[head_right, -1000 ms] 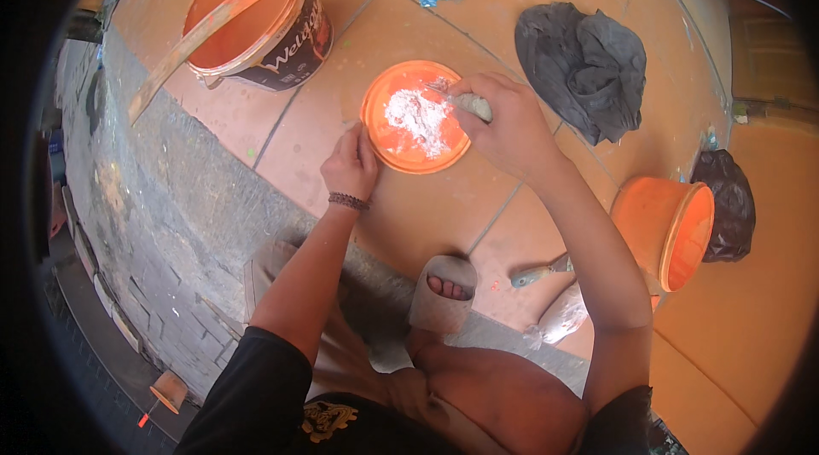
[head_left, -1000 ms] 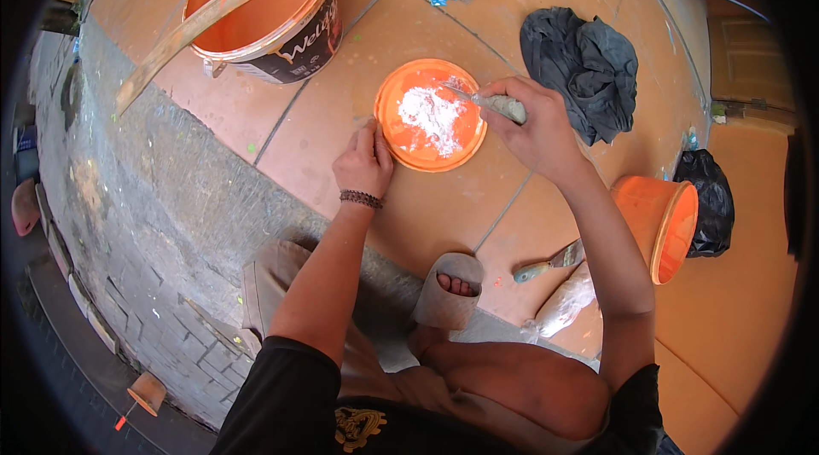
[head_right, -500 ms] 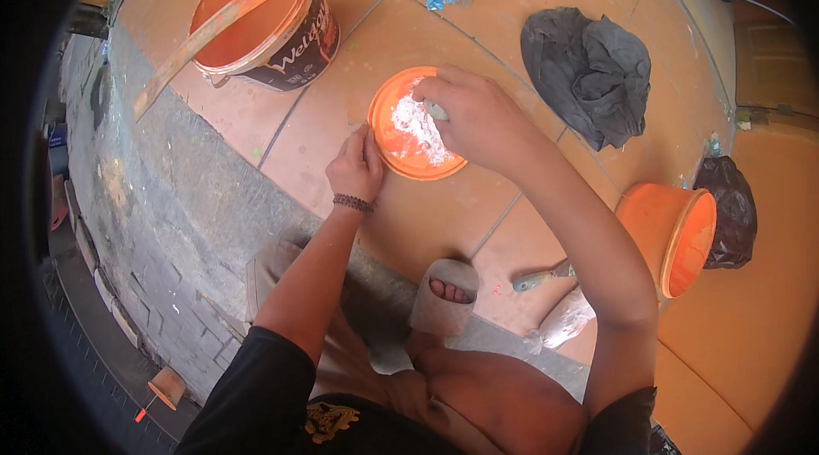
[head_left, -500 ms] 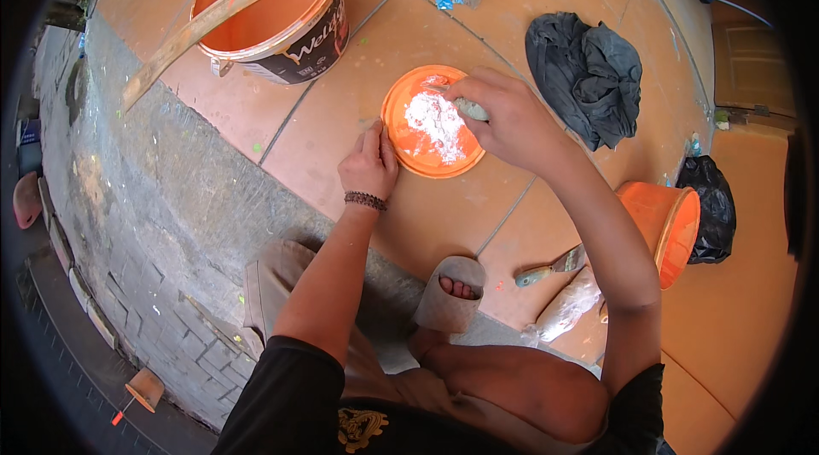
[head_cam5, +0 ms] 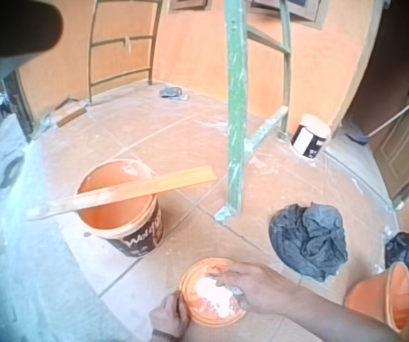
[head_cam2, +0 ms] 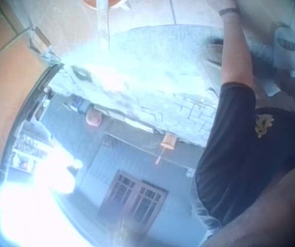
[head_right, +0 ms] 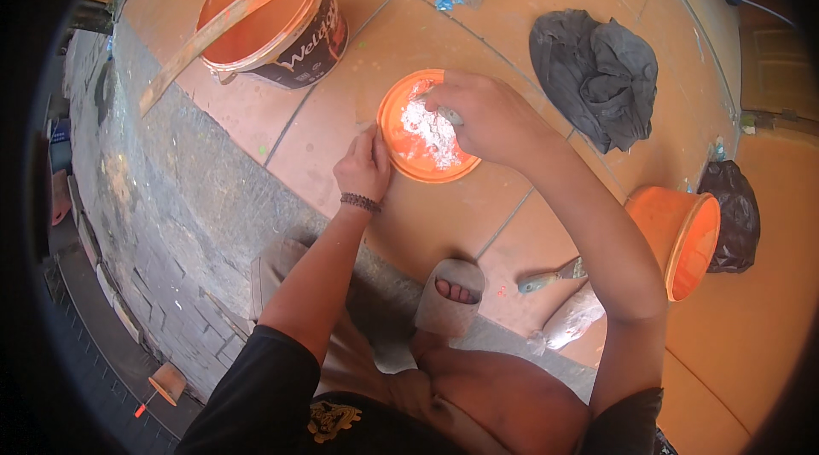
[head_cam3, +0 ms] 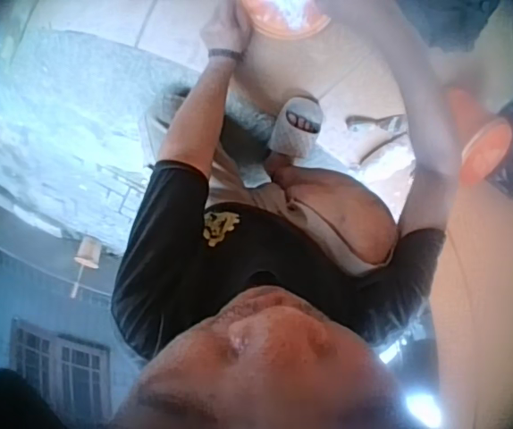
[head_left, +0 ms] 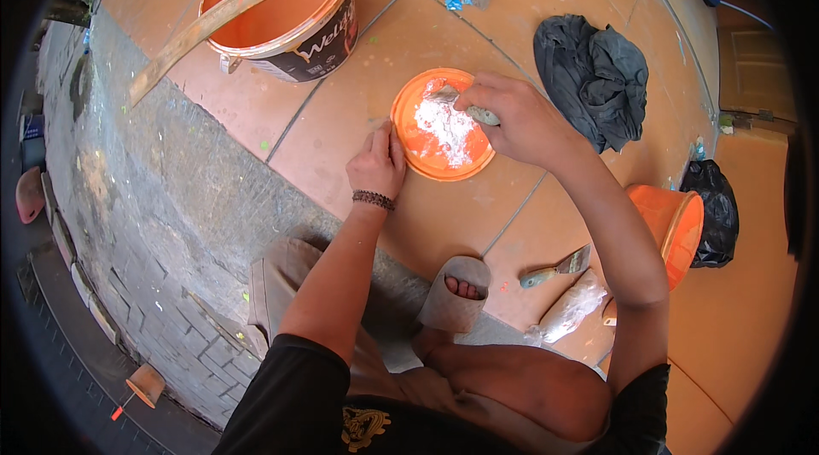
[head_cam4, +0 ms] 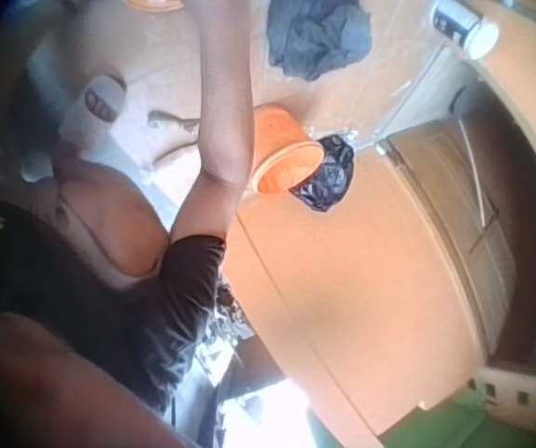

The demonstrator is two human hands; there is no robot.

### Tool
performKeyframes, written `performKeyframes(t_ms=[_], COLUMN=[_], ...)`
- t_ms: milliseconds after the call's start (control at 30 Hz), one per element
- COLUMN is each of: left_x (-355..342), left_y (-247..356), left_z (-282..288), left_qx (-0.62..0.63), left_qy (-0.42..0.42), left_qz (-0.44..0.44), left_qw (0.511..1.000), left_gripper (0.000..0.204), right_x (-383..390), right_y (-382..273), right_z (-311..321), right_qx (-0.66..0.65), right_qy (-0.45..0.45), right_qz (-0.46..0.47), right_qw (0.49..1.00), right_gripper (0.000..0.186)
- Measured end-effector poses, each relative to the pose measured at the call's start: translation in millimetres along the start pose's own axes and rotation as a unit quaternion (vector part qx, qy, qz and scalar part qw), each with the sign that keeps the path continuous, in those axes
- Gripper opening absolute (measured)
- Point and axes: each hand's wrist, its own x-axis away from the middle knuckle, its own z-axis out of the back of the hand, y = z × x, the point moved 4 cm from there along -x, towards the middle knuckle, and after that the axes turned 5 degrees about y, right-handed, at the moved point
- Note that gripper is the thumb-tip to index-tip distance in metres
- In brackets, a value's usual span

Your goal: The person pours orange liquid from a bucket into a smaller container, then uses a putty knife to scrape and mix a white powder into the orange liquid. The person uses two putty knives to transfer and blend the mixture.

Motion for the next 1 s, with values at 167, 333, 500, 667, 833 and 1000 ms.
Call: performKeyframes(t_ms=[167, 333, 500, 667, 833, 1000], left_x=[0, 0, 1, 2, 1, 2], left_y=[1, -2, 0, 1, -1, -1], left_z=[-2, -2, -2, -2, -3, -3], left_qx=[0.002, -0.002, -0.004, -0.007, 0.001, -0.007], left_qy=[0.008, -0.008, -0.007, -0.006, 0.005, 0.000], left_qz=[-0.006, 0.002, 0.004, 0.009, 0.006, 0.005], left_qw=[1.000, 1.000, 1.000, 1.000, 1.000, 1.000], left_gripper=[0.020, 0.019, 0.018, 0.017, 0.016, 0.015], right_x=[8, 26, 48, 64, 84, 96], right_y=[7, 5, 7, 9, 9, 1], right_z=[7, 4, 6, 7, 4, -2], right_qx=[-0.009, -0.012, -0.017, -0.040, -0.055, -0.075], right_qy=[0.028, 0.050, 0.109, 0.158, 0.204, 0.226], right_qz=[-0.011, -0.048, -0.084, -0.139, -0.163, -0.170], right_qw=[1.000, 0.998, 0.990, 0.977, 0.964, 0.956], right_gripper=[0.028, 0.032, 0.026, 0.025, 0.022, 0.021])
